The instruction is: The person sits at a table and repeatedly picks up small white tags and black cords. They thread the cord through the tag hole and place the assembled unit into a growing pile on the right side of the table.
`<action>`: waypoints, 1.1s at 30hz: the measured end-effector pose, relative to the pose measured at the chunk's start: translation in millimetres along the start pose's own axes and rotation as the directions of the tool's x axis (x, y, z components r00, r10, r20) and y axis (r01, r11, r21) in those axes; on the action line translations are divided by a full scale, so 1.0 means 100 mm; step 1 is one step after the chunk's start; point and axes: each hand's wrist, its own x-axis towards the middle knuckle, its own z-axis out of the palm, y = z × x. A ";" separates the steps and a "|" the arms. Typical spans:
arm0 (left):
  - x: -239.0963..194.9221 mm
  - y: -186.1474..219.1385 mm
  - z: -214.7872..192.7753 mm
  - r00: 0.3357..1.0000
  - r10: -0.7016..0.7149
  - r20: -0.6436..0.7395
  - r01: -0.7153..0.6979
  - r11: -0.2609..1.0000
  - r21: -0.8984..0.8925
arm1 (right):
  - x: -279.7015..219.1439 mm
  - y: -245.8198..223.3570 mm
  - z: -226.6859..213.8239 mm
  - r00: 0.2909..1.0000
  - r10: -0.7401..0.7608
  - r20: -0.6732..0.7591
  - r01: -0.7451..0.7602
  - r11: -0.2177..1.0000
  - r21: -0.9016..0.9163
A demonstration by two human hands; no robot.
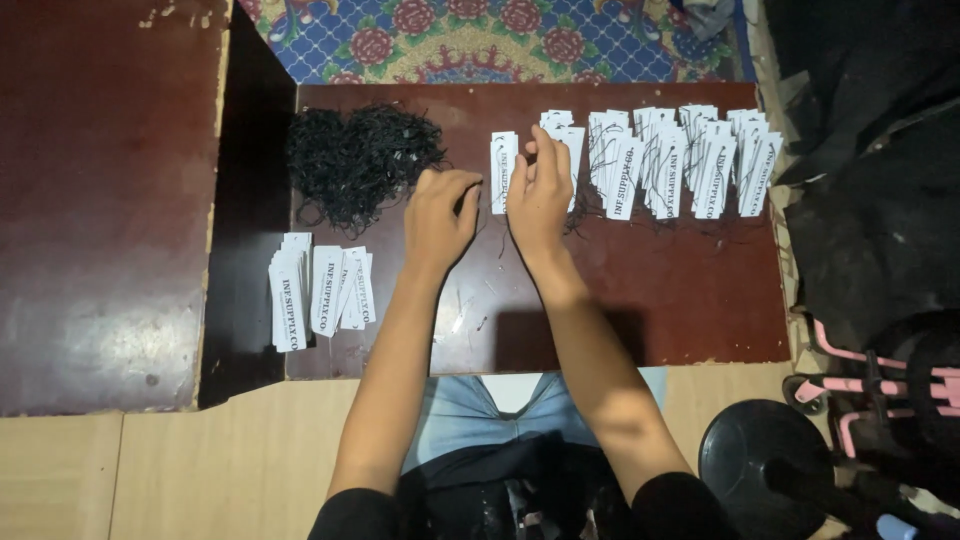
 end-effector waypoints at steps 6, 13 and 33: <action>0.02 0.10 -0.02 0.999 -0.010 0.047 0.010 1.000 -0.018 | -0.01 -0.09 -0.22 0.993 0.076 0.087 -0.074 0.997 -0.020; -0.02 -0.02 0.05 0.997 -0.018 0.078 0.021 0.999 -0.027 | -0.16 -0.25 -0.25 0.939 0.120 0.323 -0.054 0.977 -0.205; 0.00 0.03 0.08 0.988 -0.038 0.153 0.047 0.997 -0.054 | -0.12 -0.31 -0.25 0.885 0.181 0.428 -0.102 0.974 -0.202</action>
